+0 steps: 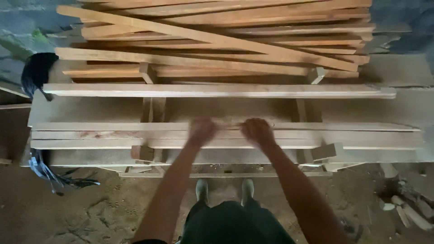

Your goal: Arranging and aligning long wooden slats on a workbench in a woodworking shop.

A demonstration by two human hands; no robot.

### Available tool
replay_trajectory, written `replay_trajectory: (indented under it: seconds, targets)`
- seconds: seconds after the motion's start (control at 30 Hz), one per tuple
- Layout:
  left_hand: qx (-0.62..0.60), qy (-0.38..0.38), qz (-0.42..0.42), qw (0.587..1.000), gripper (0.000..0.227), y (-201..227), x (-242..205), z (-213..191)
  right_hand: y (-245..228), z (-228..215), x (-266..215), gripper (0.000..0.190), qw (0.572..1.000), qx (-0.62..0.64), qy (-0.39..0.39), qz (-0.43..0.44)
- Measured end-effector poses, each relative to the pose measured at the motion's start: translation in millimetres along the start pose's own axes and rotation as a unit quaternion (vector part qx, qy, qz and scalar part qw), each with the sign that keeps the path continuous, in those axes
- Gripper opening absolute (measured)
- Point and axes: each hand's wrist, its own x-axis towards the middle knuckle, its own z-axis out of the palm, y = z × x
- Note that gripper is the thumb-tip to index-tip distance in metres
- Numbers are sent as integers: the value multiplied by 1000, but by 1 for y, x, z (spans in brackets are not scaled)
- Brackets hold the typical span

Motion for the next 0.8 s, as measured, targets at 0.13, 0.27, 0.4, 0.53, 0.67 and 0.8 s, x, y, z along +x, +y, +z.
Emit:
replay_trajectory:
  seconds: [0.13,0.27,0.4,0.53,0.67,0.8]
  targets:
    - [377,181,99,903,30,-87,-32,-26,47,-17,-34,46,986,66,7,151]
    - [364,419,162,816,29,-155,-29,-23,75,-29,-53,48,976,69,42,202]
    - [260,437,159,846,27,-127,-30,-41,61,-42,-55,52,973,77,22,216]
    - [253,353,103,895,34,-129,-25,-53,63,-51,-53,49,962,119,24,245]
    - [421,491,205,735,28,-133,-28,-52,54,-55,-54,48,962,118,27,245]
    - [157,266,-30,951,37,-137,-29,-35,70,-34,-53,59,957,158,55,235]
